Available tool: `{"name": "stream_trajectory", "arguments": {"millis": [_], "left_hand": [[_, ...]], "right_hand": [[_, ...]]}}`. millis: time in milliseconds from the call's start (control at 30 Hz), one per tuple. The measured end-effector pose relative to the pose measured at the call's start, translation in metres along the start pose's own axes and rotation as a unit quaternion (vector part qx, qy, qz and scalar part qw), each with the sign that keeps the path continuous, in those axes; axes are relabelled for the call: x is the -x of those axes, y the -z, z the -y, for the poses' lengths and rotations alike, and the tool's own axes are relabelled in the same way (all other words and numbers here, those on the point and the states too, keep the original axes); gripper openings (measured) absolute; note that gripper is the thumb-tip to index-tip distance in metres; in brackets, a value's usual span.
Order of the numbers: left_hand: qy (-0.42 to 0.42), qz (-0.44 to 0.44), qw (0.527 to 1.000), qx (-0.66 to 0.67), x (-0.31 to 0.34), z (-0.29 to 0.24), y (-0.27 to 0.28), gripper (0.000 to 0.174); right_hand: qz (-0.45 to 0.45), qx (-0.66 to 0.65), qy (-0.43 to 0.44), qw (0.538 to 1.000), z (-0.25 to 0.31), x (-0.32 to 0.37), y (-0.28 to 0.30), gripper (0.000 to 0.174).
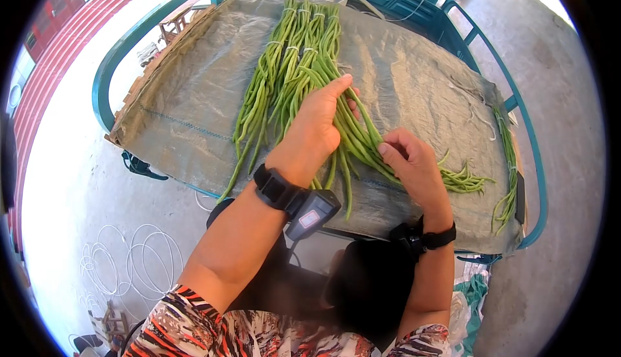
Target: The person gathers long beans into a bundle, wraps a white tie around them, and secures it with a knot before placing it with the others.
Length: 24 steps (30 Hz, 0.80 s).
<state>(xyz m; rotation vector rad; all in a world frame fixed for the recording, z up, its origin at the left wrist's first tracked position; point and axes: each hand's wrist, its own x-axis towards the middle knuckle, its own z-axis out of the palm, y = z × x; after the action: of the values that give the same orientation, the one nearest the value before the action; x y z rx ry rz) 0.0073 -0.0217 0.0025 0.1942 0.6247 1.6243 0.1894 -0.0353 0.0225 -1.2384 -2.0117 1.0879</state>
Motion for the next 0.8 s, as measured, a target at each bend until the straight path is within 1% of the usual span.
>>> {"name": "stream_trajectory", "arguments": {"millis": [367,700,800], "left_hand": [[-0.01,-0.006,1.0,0.018,-0.0018,0.0027,0.0014,0.009],[0.012,-0.013,1.0,0.02,-0.0043,0.0031,0.0023,0.01],[-0.004,-0.012,1.0,0.018,-0.0047,0.004,0.0022,0.01]], "right_hand": [[-0.004,0.006,-0.01,1.0,-0.0011,-0.0005,-0.0015,0.013],[-0.002,0.006,-0.006,1.0,-0.0039,-0.0021,-0.0007,0.013],[-0.003,0.002,-0.008,1.0,-0.0036,-0.002,-0.001,0.013]]}}
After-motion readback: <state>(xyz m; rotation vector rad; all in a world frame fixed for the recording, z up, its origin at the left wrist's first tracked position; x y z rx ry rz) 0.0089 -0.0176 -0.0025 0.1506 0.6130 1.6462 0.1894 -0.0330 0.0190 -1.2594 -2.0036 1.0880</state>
